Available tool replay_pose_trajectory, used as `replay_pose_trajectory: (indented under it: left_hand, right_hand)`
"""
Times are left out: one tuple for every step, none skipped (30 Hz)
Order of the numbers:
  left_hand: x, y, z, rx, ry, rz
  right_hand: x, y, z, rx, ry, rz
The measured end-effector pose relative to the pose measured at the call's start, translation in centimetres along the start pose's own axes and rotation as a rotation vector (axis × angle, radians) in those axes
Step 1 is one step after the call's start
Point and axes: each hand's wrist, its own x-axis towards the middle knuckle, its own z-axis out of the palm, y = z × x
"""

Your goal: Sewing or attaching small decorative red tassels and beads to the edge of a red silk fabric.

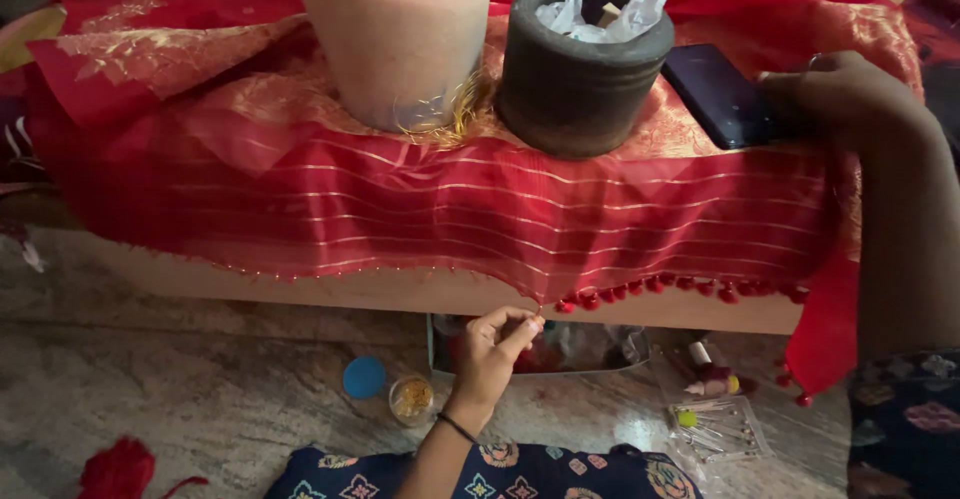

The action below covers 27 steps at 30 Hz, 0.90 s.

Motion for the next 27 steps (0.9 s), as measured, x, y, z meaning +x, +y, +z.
replay_pose_trajectory:
  left_hand:
    - [-0.1, 0.3, 0.1, 0.001, -0.001, 0.000]
    - [-0.2, 0.5, 0.1, 0.014, 0.006, 0.000]
    - [-0.3, 0.8, 0.2, 0.027, 0.014, -0.001]
    - [-0.4, 1.0, 0.2, 0.027, 0.013, -0.001]
    - [-0.4, 1.1, 0.3, 0.038, 0.012, -0.010]
    - [-0.4, 1.3, 0.3, 0.049, 0.011, -0.019]
    - [-0.4, 1.1, 0.3, 0.050, 0.011, -0.019]
    - [-0.4, 0.9, 0.3, 0.066, 0.011, -0.021]
    - [-0.4, 0.7, 0.3, 0.081, 0.010, -0.024]
    - [-0.5, 0.9, 0.3, 0.081, 0.010, -0.024]
    - [-0.5, 1.2, 0.4, 0.066, 0.011, -0.030]
    - [-0.6, 1.5, 0.5, 0.050, 0.012, -0.036]
    - [-0.6, 1.3, 0.5, 0.052, 0.010, -0.038]
    - [-0.5, 1.0, 0.5, 0.027, 0.004, -0.018]
    - [-0.5, 0.8, 0.5, 0.002, 0.000, 0.000]
    - [-0.4, 0.4, 0.6, 0.005, 0.000, -0.002]
    - [-0.3, 0.1, 0.5, 0.009, -0.002, 0.021]
    - [-0.2, -0.2, 0.4, 0.013, -0.005, 0.044]
    - [-0.1, -0.4, 0.4, 0.019, -0.003, 0.045]
    - [-0.1, -0.7, 0.3, 0.012, 0.005, 0.049]
    - [0.0, -1.0, 0.3, 0.001, 0.010, 0.051]
    - [-0.2, -0.4, 0.3, 0.004, 0.009, 0.051]
    - [-0.3, 0.2, 0.4, 0.009, 0.004, 0.035]
    - [-0.5, 0.8, 0.5, 0.015, -0.001, 0.018]
    - [-0.6, 0.9, 0.5, 0.016, -0.002, 0.017]
    - [-0.6, 1.0, 0.5, 0.017, 0.002, 0.009]
    - [-0.7, 1.1, 0.5, 0.019, 0.007, 0.001]
  right_hand:
    - [-0.6, -0.4, -0.1, 0.001, 0.001, 0.001]
    - [-1.3, -0.9, -0.2, -0.047, -0.012, -0.026]
    - [-1.9, -1.3, -0.3, -0.096, -0.025, -0.053]
    - [-1.6, -0.9, -0.2, -0.097, -0.025, -0.052]
    - [-1.2, -0.4, -0.1, 0.013, -0.049, -0.034]
    - [-0.8, 0.1, 0.1, 0.123, -0.074, -0.015]
    - [-0.8, 0.1, 0.2, 0.123, -0.074, -0.015]
    - [-0.7, 0.1, 0.3, 0.064, -0.040, -0.017]
    - [-0.7, 0.1, 0.5, 0.005, -0.006, -0.020]
    - [-0.7, -0.1, 0.4, 0.005, -0.006, -0.020]
    - [-0.8, -0.3, 0.4, -0.040, -0.012, -0.030]
    - [-0.8, -0.4, 0.3, -0.084, -0.018, -0.041]
    - [-0.8, -0.6, 0.3, -0.083, -0.018, -0.038]
    - [-0.8, -0.8, 0.4, -0.113, -0.015, -0.014]
    - [-0.7, -0.9, 0.5, -0.142, -0.015, 0.011]
    - [0.0, -0.1, 0.6, -0.140, -0.016, 0.013]
    - [0.8, 0.6, 0.8, -0.139, -0.018, -0.031]
    - [1.6, 1.2, 1.0, -0.139, -0.020, -0.076]
    - [1.5, 1.1, 1.0, -0.132, -0.021, -0.077]
    - [1.3, 1.0, 1.1, -0.070, -0.040, -0.083]
    - [1.2, 1.0, 0.9, -0.012, -0.057, -0.087]
    - [0.7, 0.5, 1.0, -0.010, -0.056, -0.086]
    - [0.2, 0.1, 1.1, -0.078, -0.016, -0.069]
    - [-0.3, -0.3, 1.1, -0.147, 0.024, -0.052]
    - [-0.2, -0.1, 1.1, -0.146, 0.025, -0.051]
    - [-0.2, 0.1, 1.1, -0.082, 0.007, -0.049]
    - [-0.1, 0.2, 1.1, -0.018, -0.011, -0.048]
